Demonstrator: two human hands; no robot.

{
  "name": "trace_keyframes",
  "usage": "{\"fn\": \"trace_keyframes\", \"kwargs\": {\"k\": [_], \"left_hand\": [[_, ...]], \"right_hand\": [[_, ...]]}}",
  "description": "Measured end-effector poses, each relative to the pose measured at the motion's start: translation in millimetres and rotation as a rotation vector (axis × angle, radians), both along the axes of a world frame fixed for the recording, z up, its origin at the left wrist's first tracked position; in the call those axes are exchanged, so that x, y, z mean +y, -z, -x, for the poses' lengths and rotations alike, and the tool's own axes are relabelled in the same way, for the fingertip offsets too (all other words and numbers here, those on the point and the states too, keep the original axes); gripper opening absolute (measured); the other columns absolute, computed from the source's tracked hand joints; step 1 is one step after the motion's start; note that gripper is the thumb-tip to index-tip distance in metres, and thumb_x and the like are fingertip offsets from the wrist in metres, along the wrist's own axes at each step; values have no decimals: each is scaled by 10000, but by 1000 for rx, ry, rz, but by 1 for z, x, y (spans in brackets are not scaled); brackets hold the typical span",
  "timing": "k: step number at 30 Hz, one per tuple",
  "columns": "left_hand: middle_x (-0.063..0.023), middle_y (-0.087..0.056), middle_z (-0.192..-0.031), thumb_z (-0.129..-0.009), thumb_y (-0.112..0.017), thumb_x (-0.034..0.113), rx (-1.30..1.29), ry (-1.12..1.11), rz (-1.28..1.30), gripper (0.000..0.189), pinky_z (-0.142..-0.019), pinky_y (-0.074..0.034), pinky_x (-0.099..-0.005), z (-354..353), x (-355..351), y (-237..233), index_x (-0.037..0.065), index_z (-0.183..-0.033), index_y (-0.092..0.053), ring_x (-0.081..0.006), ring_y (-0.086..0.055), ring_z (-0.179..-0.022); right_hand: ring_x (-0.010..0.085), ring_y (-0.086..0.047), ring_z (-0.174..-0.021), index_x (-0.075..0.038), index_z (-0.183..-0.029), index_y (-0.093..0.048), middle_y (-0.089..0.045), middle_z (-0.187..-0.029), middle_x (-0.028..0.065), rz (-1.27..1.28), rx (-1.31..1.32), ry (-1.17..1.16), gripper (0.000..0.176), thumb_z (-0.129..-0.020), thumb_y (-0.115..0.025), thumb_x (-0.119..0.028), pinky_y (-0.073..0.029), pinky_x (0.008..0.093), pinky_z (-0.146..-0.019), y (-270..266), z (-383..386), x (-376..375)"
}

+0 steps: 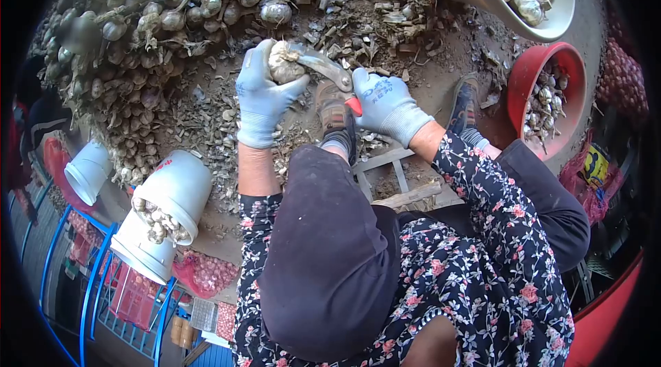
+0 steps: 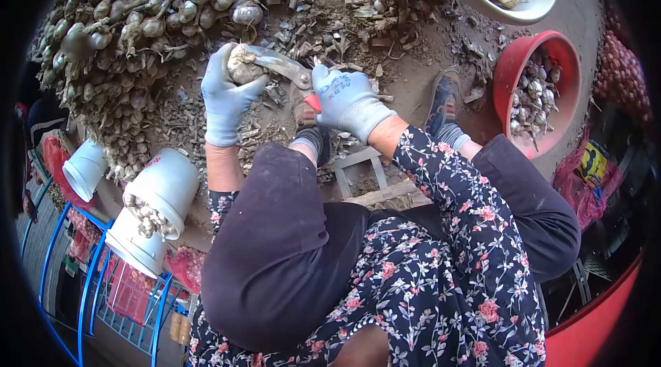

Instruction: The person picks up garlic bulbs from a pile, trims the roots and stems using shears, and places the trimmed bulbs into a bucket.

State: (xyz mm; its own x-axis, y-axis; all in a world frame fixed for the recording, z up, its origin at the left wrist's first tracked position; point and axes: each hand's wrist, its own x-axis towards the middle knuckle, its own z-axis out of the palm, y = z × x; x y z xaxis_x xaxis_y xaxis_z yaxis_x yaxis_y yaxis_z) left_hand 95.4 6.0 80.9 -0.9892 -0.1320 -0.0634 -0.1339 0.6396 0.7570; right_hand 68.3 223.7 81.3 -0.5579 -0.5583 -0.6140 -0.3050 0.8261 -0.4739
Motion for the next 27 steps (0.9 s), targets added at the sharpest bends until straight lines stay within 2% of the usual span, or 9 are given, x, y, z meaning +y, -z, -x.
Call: {"fn": "trace_keyframes", "kwargs": {"k": [5,6,9,16,18,19,24,26,27], "left_hand": [[-47,-603,-1092,-589,-849,94,-343,-121,-787,733,-877,-476,-262,-11,5,-9,-5,-1235,-514,-114,-570,-983],[-52,-599,-1080,-592,-844,70,-335,-68,-512,726,-889,-469,-251,-12,-1,1,-10,-1230,-506,-116,-574,-971],[-56,-598,-1073,-603,-838,94,-284,-184,-639,683,-889,-468,-263,-11,5,5,-2,-1200,-520,-117,-572,-979],[-80,-615,-1100,-551,-797,18,-178,-58,-221,738,-885,-486,-280,-14,8,3,-2,-1231,-513,-150,-594,-986],[-98,-618,-1102,-575,-811,75,-129,39,-30,713,-878,-488,-291,-13,6,-3,-1,-1222,-520,-168,-603,-992],[-144,-598,-1028,-571,-847,202,-127,-12,-91,706,-809,-503,-358,-15,8,-1,24,-1179,-536,-291,-612,-938],[-131,-586,-1040,-618,-838,176,-63,26,88,683,-805,-506,-346,-19,15,8,9,-1190,-503,-262,-609,-907],[-92,-576,-1118,-697,-745,19,-125,-252,-494,642,-839,-511,-300,-23,17,12,12,-1267,-450,-177,-603,-957],[-95,-563,-1144,-726,-680,-47,-168,-345,-855,645,-858,-512,-311,-22,16,6,27,-1303,-403,-190,-607,-965]], "right_hand": [[422,-637,-800,0,-1004,-478,-646,-809,249,10,-107,302,333,-838,-580,-270,-507,490,-709,18,-5,16],[436,-631,-796,5,-1018,-480,-644,-804,256,21,-106,327,337,-843,-573,-268,-503,498,-716,15,-9,19],[380,-628,-888,-21,-1059,-480,-632,-921,220,28,-27,233,396,-833,-586,-327,-484,470,-782,-14,-16,20],[328,-598,-942,-55,-1086,-462,-590,-969,159,1,234,58,436,-788,-637,-320,-452,448,-805,-20,-22,8],[334,-619,-904,-47,-1062,-465,-611,-949,166,-36,-25,6,430,-794,-632,-340,-462,454,-790,-18,-18,5],[340,-645,-821,-38,-1026,-472,-641,-861,176,22,24,18,403,-813,-611,-350,-487,460,-743,-14,-21,8],[326,-653,-693,-13,-993,-490,-634,-696,180,5,-60,142,359,-831,-604,-313,-520,399,-641,13,-27,5],[267,-627,-646,-17,-980,-495,-604,-697,169,248,-354,567,344,-817,-630,-288,-516,365,-636,20,-31,9],[168,-571,-613,-40,-1007,-511,-575,-726,94,292,-278,514,329,-814,-652,-266,-501,326,-591,24,-38,17]]}}
